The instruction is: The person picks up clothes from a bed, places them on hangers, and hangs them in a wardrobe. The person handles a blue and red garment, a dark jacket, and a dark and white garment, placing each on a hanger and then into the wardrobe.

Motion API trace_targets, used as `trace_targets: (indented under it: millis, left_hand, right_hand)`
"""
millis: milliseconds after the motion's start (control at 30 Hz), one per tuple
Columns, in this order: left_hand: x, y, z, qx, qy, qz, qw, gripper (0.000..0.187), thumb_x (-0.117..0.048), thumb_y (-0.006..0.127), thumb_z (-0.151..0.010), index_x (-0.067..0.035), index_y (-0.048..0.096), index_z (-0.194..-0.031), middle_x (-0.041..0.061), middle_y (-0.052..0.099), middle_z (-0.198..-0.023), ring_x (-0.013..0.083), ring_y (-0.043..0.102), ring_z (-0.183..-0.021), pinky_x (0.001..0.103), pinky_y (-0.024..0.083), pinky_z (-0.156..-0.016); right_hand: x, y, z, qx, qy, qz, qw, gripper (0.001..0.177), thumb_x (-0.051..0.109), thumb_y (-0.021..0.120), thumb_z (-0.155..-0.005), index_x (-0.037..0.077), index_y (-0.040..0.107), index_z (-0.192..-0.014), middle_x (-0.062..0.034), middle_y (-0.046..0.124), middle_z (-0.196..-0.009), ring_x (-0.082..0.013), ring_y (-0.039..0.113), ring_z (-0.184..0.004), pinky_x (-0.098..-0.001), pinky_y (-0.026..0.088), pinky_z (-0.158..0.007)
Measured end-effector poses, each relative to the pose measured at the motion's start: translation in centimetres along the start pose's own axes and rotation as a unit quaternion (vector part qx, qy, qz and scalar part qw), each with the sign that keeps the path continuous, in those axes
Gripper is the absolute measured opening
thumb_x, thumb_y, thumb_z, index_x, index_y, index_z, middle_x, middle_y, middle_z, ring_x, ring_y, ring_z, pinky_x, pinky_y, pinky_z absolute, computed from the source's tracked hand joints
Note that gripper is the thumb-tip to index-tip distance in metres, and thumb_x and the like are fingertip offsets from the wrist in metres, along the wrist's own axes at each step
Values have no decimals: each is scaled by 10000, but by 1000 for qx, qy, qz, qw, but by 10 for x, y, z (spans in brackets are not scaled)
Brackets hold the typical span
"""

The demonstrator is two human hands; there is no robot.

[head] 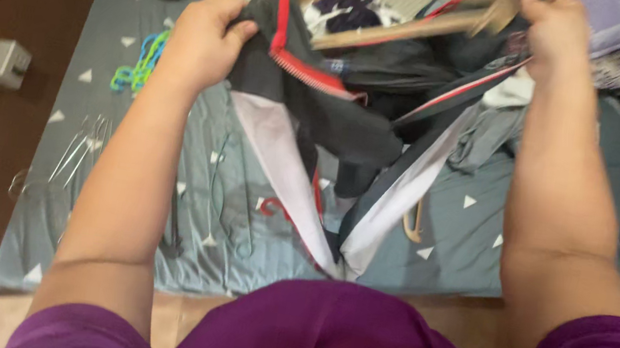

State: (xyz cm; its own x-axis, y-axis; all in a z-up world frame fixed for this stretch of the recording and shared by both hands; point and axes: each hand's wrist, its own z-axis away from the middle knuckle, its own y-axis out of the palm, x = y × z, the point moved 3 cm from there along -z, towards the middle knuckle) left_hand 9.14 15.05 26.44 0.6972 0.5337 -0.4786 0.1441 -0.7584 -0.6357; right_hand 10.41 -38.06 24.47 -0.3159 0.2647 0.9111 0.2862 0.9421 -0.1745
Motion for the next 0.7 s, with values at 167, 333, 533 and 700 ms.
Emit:
trace_targets:
  millis: [167,333,533,700]
  left_hand:
    - [-16,3,-10,-24,8,-72,997,180,-182,744,-896,-36,703,-992,223,688,-977,460,639,-951,533,500,-787]
    - [-31,29,-11,-72,-45,-73,994,141,-167,707,-915,-47,696,-987,198,692,-1000,437,647,-956,528,506,-803]
    - [-50,16,-35,-173,14,-59,983,115,-104,695,-905,-54,688,-1009,162,686,-990,404,653,-967,496,510,-812]
    - [-72,-5,-51,-204,119,-84,968,150,-60,735,-864,-48,661,-994,129,664,-953,364,657,-950,465,517,-801]
  right_hand:
    - [89,-17,-3,35,-131,-21,991,110,92,676,-1108,36,704,-1199,37,702,-1139,-89,611,-993,-272,500,-943]
    - [159,4,41,-27,-187,3,982,123,163,694,-1097,47,705,-1136,67,663,-986,-41,548,-858,-228,455,-806]
    - [127,-25,123,-35,-184,-41,981,167,120,767,-1002,-17,695,-1064,1,661,-930,-70,570,-775,-247,419,-676]
    - [80,20,180,258,-4,258,931,302,135,866,-748,18,759,-1004,-46,735,-848,-117,670,-798,-290,541,-700]
